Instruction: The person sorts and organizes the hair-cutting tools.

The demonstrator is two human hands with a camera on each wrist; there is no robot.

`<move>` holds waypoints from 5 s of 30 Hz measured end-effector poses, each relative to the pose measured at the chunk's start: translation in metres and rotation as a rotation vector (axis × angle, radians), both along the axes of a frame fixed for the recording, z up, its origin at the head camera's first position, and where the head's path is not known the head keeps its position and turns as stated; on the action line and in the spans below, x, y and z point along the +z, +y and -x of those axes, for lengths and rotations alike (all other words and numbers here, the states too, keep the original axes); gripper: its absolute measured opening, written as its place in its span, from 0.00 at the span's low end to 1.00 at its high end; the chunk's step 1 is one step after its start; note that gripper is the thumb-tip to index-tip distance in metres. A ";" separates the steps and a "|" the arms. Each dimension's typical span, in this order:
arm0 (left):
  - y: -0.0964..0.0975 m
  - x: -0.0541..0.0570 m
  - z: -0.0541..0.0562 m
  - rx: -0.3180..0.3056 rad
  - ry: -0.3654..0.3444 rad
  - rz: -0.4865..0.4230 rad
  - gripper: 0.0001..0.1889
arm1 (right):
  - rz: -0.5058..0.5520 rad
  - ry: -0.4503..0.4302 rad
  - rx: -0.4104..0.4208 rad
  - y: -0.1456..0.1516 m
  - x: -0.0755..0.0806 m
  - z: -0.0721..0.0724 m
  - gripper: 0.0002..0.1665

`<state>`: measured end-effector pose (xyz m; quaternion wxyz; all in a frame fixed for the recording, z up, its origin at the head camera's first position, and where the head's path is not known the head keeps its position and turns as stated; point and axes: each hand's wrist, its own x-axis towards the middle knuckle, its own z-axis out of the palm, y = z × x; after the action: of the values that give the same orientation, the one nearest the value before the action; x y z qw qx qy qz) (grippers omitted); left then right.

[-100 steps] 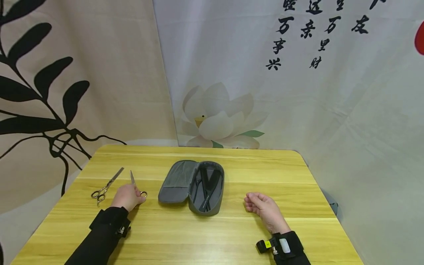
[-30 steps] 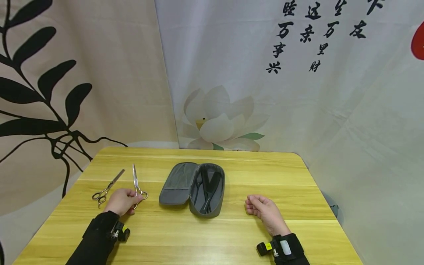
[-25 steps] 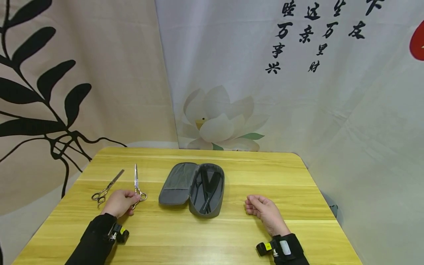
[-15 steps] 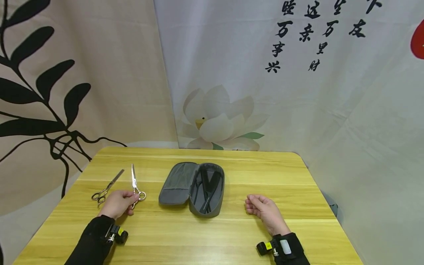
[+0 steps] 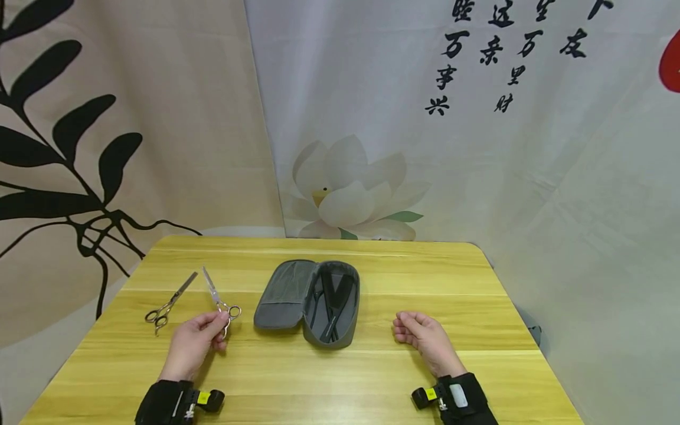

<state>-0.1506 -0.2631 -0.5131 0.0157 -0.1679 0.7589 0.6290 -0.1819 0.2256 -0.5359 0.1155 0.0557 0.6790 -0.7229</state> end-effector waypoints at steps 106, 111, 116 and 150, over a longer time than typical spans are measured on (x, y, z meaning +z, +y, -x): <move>0.183 0.027 -0.044 -0.253 0.327 0.050 0.07 | 0.005 0.228 0.339 -0.098 0.046 -0.054 0.22; 0.184 0.026 -0.044 -0.261 0.332 0.060 0.09 | 0.024 0.212 0.341 -0.098 0.045 -0.054 0.22; 0.183 0.025 -0.044 -0.261 0.338 0.064 0.08 | 0.041 0.203 0.358 -0.098 0.043 -0.054 0.23; 0.184 0.022 -0.044 -0.246 0.332 0.023 0.07 | 0.104 0.191 0.384 -0.100 0.039 -0.057 0.23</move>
<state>-0.1064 -0.0789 -0.4914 -0.0348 0.0318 0.7730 0.6326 -0.1248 0.1257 -0.4969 0.1891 -0.1493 0.6468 -0.7236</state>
